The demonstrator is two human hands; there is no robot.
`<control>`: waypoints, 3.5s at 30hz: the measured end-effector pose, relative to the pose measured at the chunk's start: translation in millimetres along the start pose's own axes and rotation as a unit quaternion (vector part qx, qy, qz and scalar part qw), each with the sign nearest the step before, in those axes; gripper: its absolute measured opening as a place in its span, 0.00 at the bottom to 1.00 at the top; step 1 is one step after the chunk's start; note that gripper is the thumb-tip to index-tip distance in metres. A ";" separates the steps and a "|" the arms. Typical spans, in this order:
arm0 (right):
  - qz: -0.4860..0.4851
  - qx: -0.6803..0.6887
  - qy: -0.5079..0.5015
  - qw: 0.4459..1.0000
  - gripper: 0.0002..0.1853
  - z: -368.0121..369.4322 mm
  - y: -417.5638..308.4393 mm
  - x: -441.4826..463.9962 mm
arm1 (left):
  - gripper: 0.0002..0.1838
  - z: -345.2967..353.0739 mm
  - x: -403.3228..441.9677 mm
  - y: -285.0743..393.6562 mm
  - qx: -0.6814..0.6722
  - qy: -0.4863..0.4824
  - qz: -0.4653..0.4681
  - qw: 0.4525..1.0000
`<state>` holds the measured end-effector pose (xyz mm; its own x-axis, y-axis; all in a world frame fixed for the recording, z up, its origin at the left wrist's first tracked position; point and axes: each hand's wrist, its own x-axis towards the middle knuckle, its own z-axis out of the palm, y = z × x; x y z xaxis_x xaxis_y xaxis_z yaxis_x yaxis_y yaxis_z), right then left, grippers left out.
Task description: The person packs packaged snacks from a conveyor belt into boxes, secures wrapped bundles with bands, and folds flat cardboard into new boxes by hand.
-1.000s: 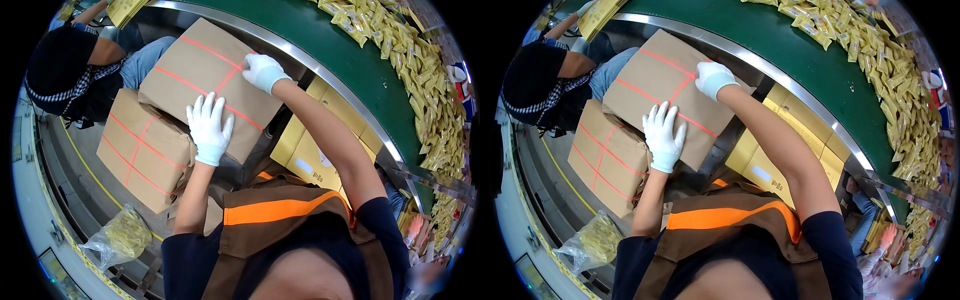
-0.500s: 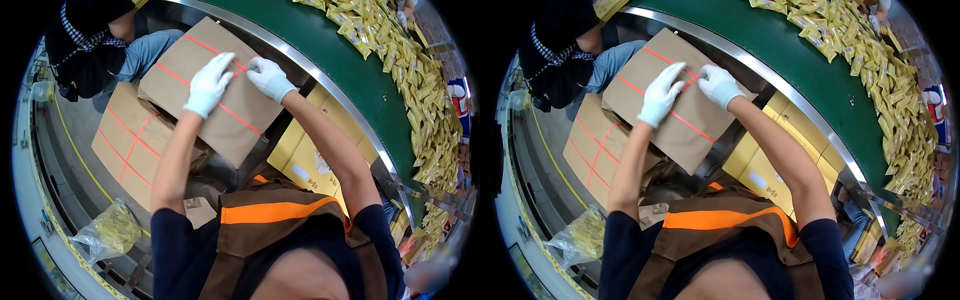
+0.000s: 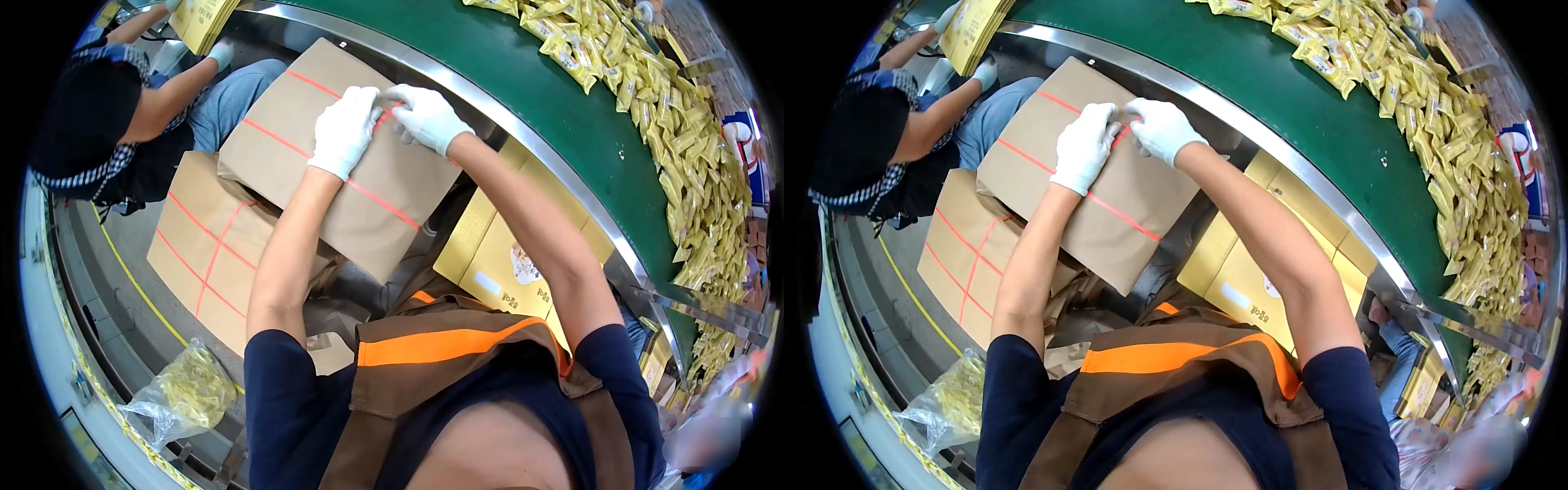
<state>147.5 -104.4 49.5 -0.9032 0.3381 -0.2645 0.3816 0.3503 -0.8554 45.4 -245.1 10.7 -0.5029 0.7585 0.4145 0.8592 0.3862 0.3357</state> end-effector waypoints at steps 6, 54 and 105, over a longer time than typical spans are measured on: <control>-0.223 -0.375 0.074 0.897 0.08 1.3 15.2 23.1 | 0.20 3.6 5.1 -2.5 -0.062 -0.001 -0.031 0.998; -0.106 -0.352 0.058 0.928 0.15 99.5 -21.2 -100.7 | 0.11 -63.5 -77.7 -25.7 0.015 0.083 0.042 0.996; -0.158 -0.423 0.099 0.887 0.08 101.1 -27.4 -37.6 | 0.15 -64.1 -95.7 -27.5 -0.065 0.084 -0.017 0.994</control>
<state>151.1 -215.0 37.8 -0.9708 0.2248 0.0840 0.2031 0.9561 -0.2112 63.9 -361.9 16.0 -0.5487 0.6443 0.5328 0.8279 0.3301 0.4534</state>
